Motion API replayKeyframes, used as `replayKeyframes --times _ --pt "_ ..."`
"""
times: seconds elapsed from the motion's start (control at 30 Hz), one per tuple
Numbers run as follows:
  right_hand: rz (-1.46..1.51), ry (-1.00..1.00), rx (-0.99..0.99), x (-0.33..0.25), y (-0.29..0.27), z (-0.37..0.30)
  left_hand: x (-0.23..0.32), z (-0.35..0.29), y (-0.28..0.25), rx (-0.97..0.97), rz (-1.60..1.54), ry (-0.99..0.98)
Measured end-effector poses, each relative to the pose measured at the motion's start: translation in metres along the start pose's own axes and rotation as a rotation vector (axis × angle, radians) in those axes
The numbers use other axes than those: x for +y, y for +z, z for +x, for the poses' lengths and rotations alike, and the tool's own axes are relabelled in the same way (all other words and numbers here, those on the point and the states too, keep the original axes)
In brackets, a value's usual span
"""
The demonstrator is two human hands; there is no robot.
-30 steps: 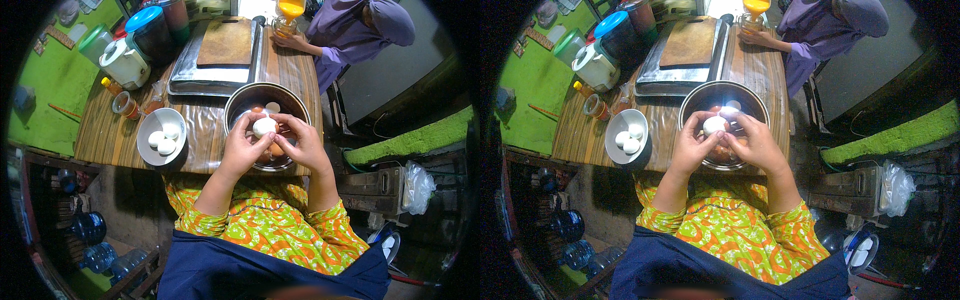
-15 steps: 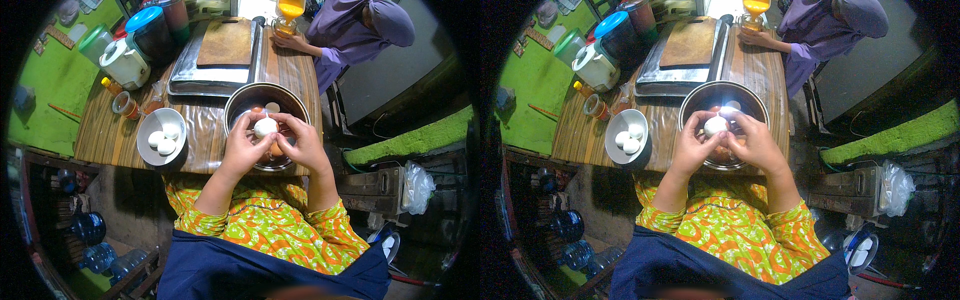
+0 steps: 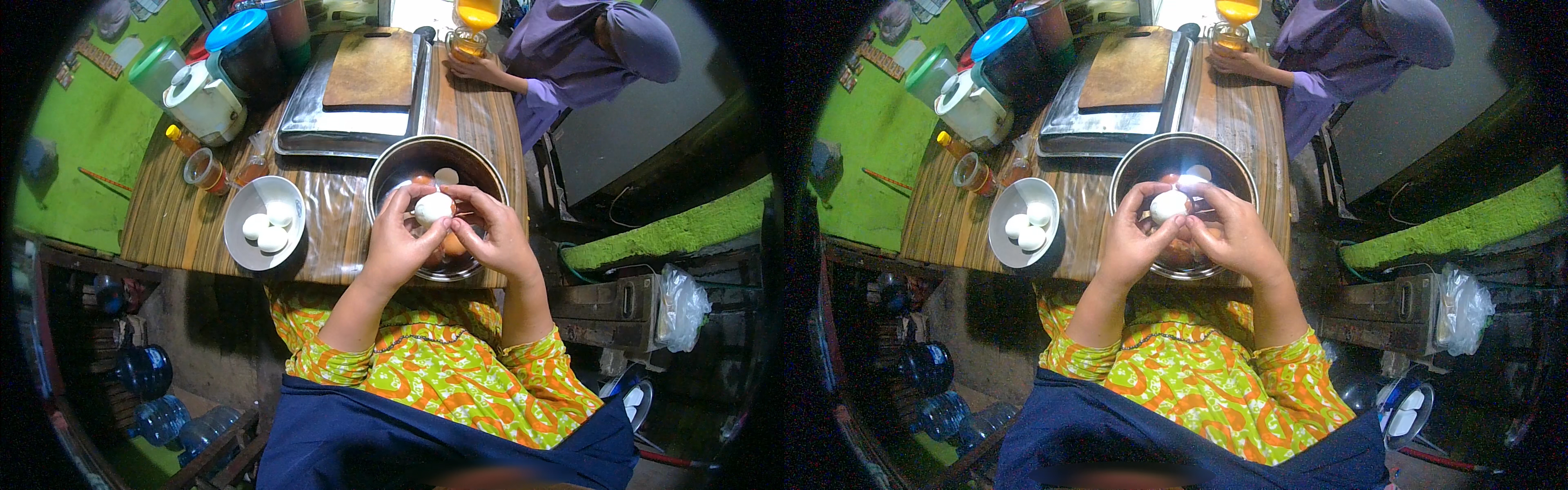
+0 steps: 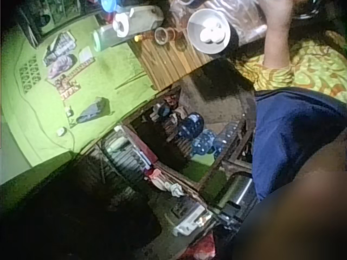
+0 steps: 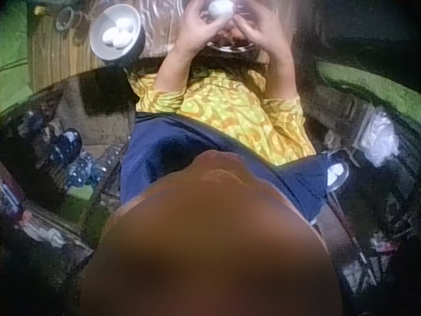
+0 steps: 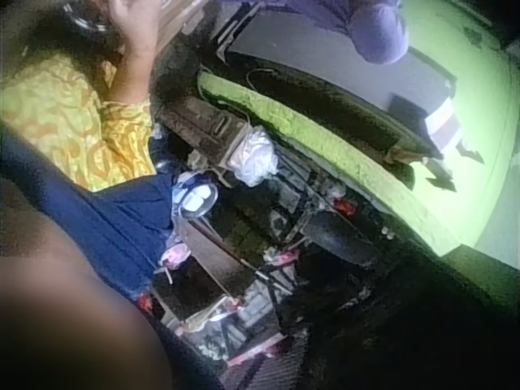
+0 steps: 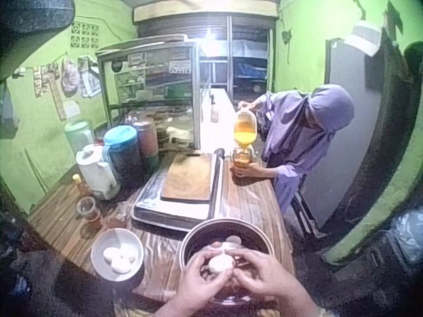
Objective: The person peels hard-boiled eggs by hand, removing the shells and placing the peeled eggs into a small white bowl. The person handles each egg individually, cracks the shell, and removes fragments over a metal pot.
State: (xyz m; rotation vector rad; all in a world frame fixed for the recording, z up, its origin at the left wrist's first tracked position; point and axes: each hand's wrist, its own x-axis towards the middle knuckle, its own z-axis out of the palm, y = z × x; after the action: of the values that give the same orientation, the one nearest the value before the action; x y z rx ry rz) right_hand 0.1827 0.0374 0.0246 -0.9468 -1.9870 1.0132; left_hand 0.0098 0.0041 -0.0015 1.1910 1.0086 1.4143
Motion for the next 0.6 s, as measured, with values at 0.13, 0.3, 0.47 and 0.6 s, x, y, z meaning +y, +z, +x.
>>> replayKeyframes --times 0.13,0.3,0.47,0.6 --pt "-0.011 0.001 0.007 0.002 0.0 0.0 0.0 0.0 0.001 0.004 0.007 -0.001" --pt "0.06 0.026 -0.003 0.001 -0.001 0.0 -0.002 0.0 0.001 -0.003 -0.051 -0.017" --pt "0.282 0.088 -0.028 0.004 -0.002 0.001 -0.004 0.0 0.001 0.039 -0.01 0.042" --pt "0.356 0.079 0.102 0.013 -0.003 0.003 0.0 -0.001 0.001 0.066 0.0 0.111"
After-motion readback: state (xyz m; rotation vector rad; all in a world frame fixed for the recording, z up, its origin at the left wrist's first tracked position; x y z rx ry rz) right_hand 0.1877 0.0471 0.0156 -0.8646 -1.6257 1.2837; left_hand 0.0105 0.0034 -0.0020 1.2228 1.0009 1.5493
